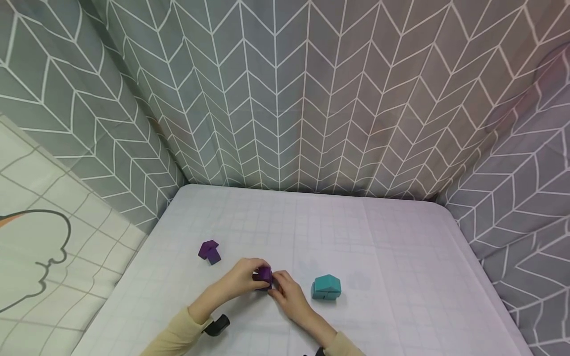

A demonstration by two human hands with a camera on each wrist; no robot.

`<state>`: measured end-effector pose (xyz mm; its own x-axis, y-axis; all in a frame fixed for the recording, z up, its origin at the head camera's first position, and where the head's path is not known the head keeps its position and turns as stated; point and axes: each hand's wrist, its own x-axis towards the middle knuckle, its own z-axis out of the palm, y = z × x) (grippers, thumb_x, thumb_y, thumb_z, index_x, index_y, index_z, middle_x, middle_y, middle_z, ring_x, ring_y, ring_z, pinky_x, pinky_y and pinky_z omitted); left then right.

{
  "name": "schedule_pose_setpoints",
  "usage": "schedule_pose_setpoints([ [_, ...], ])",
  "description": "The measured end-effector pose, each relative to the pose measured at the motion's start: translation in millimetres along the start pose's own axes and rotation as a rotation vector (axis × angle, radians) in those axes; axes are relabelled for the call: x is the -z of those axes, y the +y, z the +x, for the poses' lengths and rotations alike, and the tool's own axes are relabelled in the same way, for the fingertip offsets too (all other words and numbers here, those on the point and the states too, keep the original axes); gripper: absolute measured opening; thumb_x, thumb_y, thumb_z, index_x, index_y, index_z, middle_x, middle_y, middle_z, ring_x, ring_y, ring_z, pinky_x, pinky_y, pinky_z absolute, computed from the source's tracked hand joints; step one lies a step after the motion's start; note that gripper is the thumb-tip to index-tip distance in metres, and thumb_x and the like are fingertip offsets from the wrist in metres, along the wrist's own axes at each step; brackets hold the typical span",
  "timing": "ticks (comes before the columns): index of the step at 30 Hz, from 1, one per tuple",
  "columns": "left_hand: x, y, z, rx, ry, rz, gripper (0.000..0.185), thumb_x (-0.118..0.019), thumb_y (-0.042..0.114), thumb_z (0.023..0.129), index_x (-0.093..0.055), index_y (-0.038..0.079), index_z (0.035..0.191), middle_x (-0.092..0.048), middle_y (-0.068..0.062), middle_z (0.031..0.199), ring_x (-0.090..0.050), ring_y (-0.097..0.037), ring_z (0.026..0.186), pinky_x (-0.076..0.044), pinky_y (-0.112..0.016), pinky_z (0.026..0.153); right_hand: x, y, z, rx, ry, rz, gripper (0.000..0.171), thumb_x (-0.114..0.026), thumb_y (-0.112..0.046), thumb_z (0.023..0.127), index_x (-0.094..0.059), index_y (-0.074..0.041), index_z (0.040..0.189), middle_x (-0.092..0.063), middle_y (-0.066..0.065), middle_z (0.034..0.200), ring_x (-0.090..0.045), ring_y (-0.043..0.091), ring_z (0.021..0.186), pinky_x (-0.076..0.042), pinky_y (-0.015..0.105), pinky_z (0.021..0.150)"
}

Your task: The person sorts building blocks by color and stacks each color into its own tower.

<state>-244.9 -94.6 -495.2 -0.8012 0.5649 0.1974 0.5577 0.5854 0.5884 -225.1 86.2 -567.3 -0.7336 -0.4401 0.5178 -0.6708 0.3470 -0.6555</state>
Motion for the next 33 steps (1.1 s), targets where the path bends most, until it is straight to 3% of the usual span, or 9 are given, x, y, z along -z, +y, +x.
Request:
schedule_pose_setpoints([
  [11,-9.1,1.3,-2.4,-0.029,-0.014,0.101,0.027,-0.077,0.013,0.066,-0.063,0.01,0.089,-0.061,0.006,0.081,-0.052,-0.002,0.074,-0.044,-0.016,0.067,-1,-1,-3,0.002,0.001,0.02,0.035,-0.062,-0.014,0.082,-0.053,-0.009,0.116,-0.052,-0.003,0.101,-0.04,-0.004,0.067,-0.037,0.011,0.052],
  [15,-9.6,2.7,-3.4,-0.003,-0.015,0.108,0.027,-0.077,0.013,0.066,-0.063,0.011,0.089,-0.061,0.007,0.082,-0.052,-0.001,0.075,-0.044,-0.017,0.068,0,-2,-3,0.003,-0.001,0.022,0.036,-0.062,-0.013,0.082,-0.053,-0.008,0.116,-0.052,-0.002,0.101,-0.039,-0.005,0.067,-0.037,0.011,0.052],
  [28,-12.3,3.6,-6.8,0.005,0.012,0.091,0.028,-0.075,0.014,0.069,-0.062,0.011,0.093,-0.061,0.006,0.086,-0.053,-0.003,0.081,-0.045,-0.019,0.072,0,-3,-3,0.0,0.0,0.01,0.036,-0.063,-0.013,0.081,-0.053,-0.007,0.115,-0.052,-0.003,0.1,-0.04,-0.002,0.067,-0.037,0.011,0.053],
  [33,-12.6,4.2,-7.5,-0.005,0.013,0.128,0.028,-0.075,0.016,0.069,-0.062,0.01,0.094,-0.061,0.005,0.087,-0.054,-0.004,0.082,-0.045,-0.019,0.072,0,-3,-3,0.0,0.0,0.011,0.036,-0.063,-0.013,0.081,-0.054,-0.007,0.115,-0.052,-0.003,0.1,-0.04,-0.002,0.067,-0.037,0.011,0.053],
])
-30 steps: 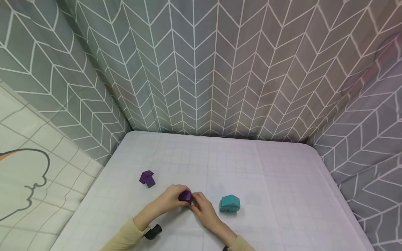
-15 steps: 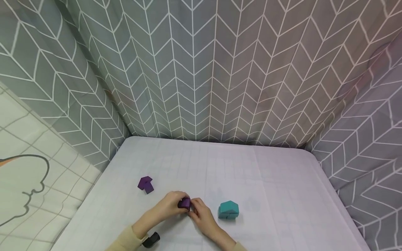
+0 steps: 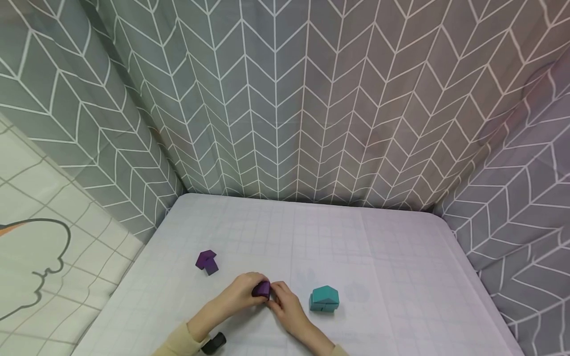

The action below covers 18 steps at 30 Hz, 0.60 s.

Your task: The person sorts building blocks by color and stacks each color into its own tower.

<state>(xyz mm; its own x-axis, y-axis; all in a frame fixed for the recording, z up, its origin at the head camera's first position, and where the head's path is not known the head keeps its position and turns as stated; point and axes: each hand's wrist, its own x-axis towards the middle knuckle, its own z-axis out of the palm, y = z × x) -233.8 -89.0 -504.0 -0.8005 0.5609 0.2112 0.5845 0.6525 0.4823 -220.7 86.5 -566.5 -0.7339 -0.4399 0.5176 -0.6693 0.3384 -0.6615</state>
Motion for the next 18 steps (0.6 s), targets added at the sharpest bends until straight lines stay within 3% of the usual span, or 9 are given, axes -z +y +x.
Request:
schedule_pose_setpoints([
  [12,-0.8,-0.7,-0.7,-0.048,0.032,0.039,0.029,-0.075,0.017,0.07,-0.061,0.009,0.094,-0.061,0.005,0.087,-0.053,-0.004,0.08,-0.045,-0.018,0.071,-0.4,0.3,0.4,0.003,0.0,-0.012,0.036,-0.062,-0.013,0.082,-0.053,-0.006,0.116,-0.052,-0.003,0.101,-0.04,-0.004,0.068,-0.037,0.011,0.053],
  [18,2.9,0.4,0.5,-0.094,0.055,0.044,0.04,-0.075,0.028,0.069,-0.061,0.006,0.099,-0.061,0.002,0.092,-0.054,-0.006,0.085,-0.045,-0.018,0.074,0.0,0.8,0.8,0.008,0.006,-0.016,0.033,-0.061,-0.015,0.083,-0.053,-0.006,0.115,-0.051,-0.004,0.101,-0.041,-0.003,0.067,-0.038,0.012,0.053],
])
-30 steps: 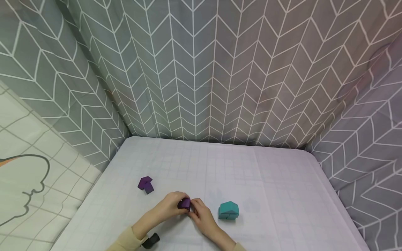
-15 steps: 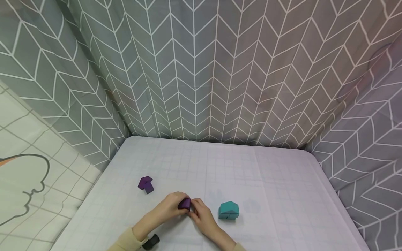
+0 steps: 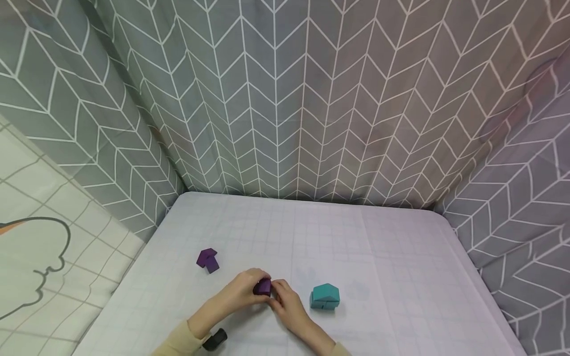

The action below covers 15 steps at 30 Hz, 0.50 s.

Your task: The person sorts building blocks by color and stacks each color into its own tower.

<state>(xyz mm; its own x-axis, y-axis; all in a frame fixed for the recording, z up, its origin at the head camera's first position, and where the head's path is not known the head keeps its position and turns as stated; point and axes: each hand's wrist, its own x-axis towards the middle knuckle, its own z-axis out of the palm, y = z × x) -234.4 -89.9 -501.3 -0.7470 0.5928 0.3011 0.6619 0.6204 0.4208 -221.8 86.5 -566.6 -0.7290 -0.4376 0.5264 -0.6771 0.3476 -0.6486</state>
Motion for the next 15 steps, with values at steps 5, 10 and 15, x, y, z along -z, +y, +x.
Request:
schedule_pose_setpoints([
  [5,9.7,5.9,3.7,-0.043,0.033,0.014,0.042,-0.072,0.032,0.072,-0.06,0.004,0.1,-0.061,-0.001,0.094,-0.055,-0.008,0.087,-0.045,-0.018,0.074,1,0,1,0.01,-0.008,-0.002,0.033,-0.059,-0.014,0.085,-0.052,-0.006,0.115,-0.052,-0.002,0.104,-0.043,-0.002,0.072,-0.039,0.012,0.057],
  [10,24.6,13.4,8.0,-0.061,0.071,0.037,0.04,-0.071,0.032,0.074,-0.06,0.005,0.1,-0.061,-0.001,0.095,-0.056,-0.01,0.089,-0.045,-0.019,0.077,1,-1,1,0.017,-0.007,-0.01,0.032,-0.062,-0.009,0.082,-0.054,-0.006,0.113,-0.052,-0.002,0.103,-0.045,0.001,0.074,-0.04,0.013,0.059],
  [15,42.2,12.9,12.0,-0.055,0.139,0.062,0.036,-0.072,0.029,0.073,-0.06,0.007,0.1,-0.062,-0.001,0.094,-0.057,-0.011,0.088,-0.047,-0.022,0.075,1,-1,1,-0.009,-0.009,-0.02,0.033,-0.065,-0.007,0.079,-0.055,-0.005,0.111,-0.051,-0.005,0.1,-0.041,-0.002,0.068,-0.038,0.012,0.055],
])
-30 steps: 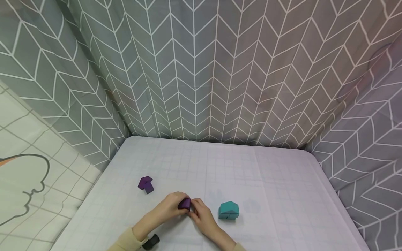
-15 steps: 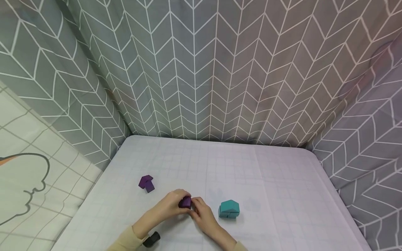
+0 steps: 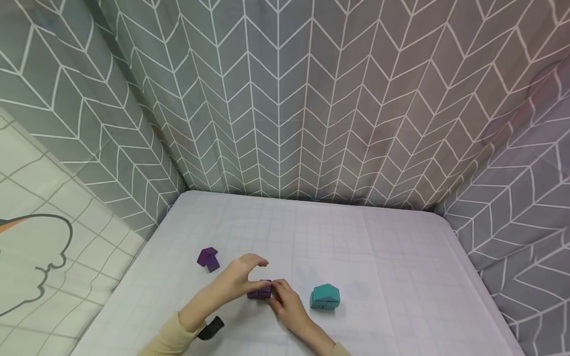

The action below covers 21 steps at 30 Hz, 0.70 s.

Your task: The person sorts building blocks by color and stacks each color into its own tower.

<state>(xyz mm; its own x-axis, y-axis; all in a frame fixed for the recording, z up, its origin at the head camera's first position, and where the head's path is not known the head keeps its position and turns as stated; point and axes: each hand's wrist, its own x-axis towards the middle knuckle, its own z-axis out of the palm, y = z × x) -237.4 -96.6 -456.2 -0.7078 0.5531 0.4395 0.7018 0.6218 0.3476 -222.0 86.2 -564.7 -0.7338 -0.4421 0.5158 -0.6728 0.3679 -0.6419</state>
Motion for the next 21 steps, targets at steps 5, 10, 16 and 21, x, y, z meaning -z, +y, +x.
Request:
schedule_pose_setpoints([
  [5,17.3,-11.2,5.3,0.049,0.106,0.036,0.029,-0.073,0.02,0.073,-0.063,0.006,0.096,-0.062,-0.001,0.092,-0.058,-0.013,0.086,-0.049,-0.024,0.072,0,2,0,0.013,0.027,-0.02,0.035,-0.066,-0.005,0.078,-0.055,-0.002,0.111,-0.052,-0.003,0.099,-0.041,-0.002,0.066,-0.037,0.01,0.053],
  [10,36.0,-24.3,5.2,0.099,0.179,0.068,0.028,-0.074,0.016,0.072,-0.063,0.005,0.095,-0.063,-0.002,0.09,-0.058,-0.014,0.085,-0.049,-0.026,0.072,-1,3,0,0.043,0.046,-0.011,0.036,-0.067,-0.004,0.076,-0.055,-0.003,0.11,-0.053,-0.002,0.098,-0.041,-0.001,0.065,-0.036,0.009,0.053],
  [16,51.9,-42.8,-5.2,0.19,0.236,0.104,0.029,-0.074,0.015,0.071,-0.062,0.004,0.096,-0.063,-0.005,0.089,-0.059,-0.018,0.085,-0.049,-0.03,0.071,-3,3,0,0.053,0.055,-0.007,0.035,-0.068,-0.004,0.076,-0.055,-0.002,0.109,-0.053,-0.001,0.098,-0.041,-0.001,0.064,-0.035,0.008,0.052],
  [21,54.8,-57.4,-21.6,0.319,0.213,0.111,0.03,-0.074,0.016,0.071,-0.062,0.003,0.095,-0.063,-0.006,0.089,-0.059,-0.019,0.082,-0.05,-0.029,0.066,-4,4,0,0.044,0.054,-0.008,0.034,-0.067,-0.005,0.077,-0.056,-0.001,0.109,-0.053,-0.002,0.098,-0.041,-0.001,0.065,-0.035,0.008,0.053],
])
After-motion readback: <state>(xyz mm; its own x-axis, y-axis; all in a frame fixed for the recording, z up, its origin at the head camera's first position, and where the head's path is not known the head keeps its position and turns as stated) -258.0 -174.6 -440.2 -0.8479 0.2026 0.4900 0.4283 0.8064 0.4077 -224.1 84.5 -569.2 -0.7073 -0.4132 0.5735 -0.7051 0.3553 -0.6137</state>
